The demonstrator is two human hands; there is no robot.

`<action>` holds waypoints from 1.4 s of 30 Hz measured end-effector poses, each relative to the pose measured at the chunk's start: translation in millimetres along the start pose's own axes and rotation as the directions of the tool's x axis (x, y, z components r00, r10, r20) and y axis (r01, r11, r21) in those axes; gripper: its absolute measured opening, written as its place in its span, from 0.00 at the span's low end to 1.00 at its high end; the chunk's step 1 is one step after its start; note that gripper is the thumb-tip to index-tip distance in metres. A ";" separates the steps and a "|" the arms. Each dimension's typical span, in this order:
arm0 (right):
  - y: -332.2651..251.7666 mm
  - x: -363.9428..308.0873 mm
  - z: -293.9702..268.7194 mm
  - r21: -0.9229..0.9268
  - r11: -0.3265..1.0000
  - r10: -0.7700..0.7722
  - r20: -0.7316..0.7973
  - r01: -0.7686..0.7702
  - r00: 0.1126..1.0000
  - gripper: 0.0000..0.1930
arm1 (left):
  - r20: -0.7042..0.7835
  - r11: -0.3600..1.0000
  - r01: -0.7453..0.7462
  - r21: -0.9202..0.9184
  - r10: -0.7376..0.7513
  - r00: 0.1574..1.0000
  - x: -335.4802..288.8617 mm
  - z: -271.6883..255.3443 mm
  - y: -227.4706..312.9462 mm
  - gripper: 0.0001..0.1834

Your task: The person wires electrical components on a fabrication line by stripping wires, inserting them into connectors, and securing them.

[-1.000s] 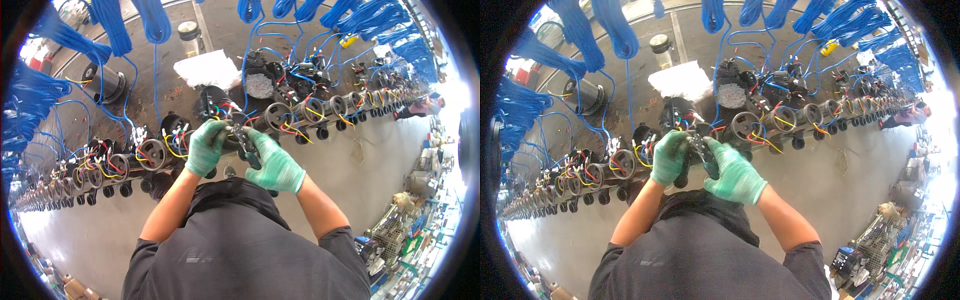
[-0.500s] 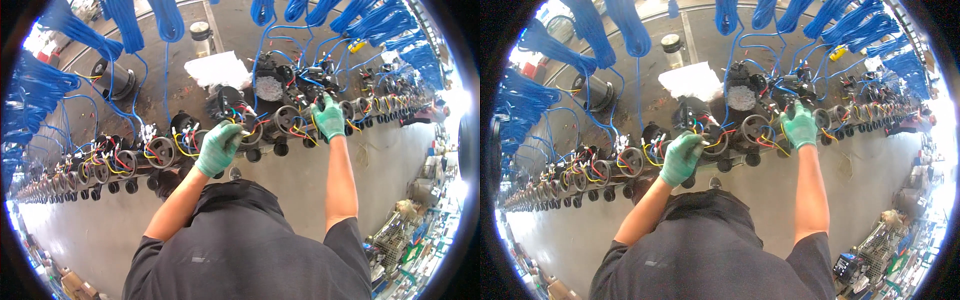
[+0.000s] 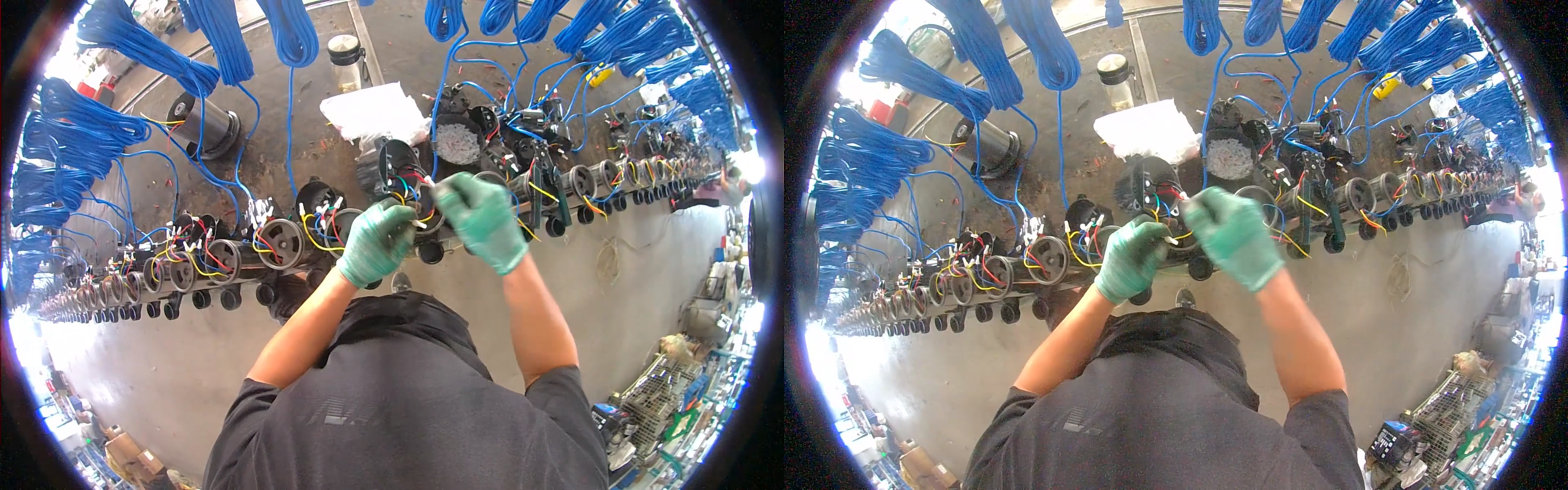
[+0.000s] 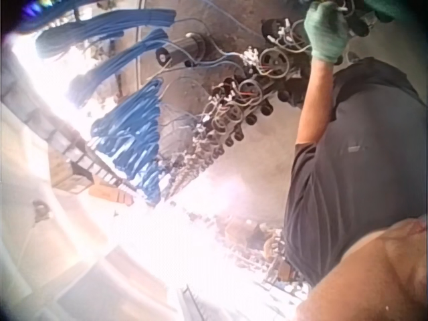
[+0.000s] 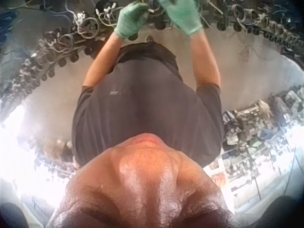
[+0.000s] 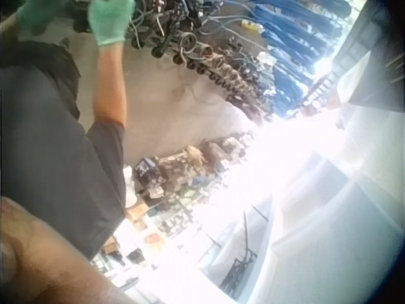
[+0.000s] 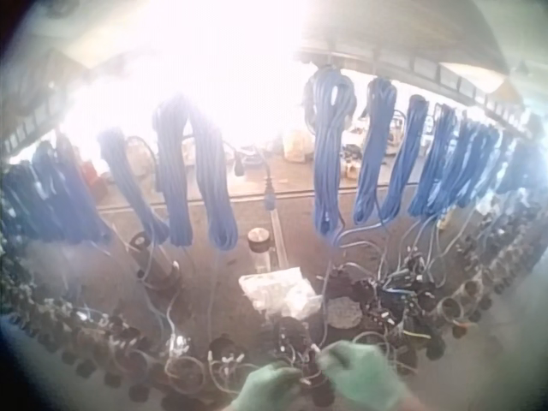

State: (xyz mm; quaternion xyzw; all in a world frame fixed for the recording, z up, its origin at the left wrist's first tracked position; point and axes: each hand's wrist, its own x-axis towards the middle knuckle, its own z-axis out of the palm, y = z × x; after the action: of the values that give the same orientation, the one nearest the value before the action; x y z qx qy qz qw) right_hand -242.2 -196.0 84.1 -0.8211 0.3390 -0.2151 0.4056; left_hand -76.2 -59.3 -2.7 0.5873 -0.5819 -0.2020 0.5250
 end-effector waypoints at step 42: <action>73.9 42.1 -25.9 -0.487 0.769 -0.263 0.350 0.415 0.899 0.13 | -0.321 0.985 0.036 0.171 0.021 0.947 11.5 18.5 -21.1 0.11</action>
State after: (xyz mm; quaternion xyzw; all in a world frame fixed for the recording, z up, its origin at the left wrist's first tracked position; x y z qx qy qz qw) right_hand -258.2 -272.9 42.4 -0.9712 0.1746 -0.0683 0.1474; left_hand -79.1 -81.4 -23.1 0.6583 -0.5018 -0.0536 0.5585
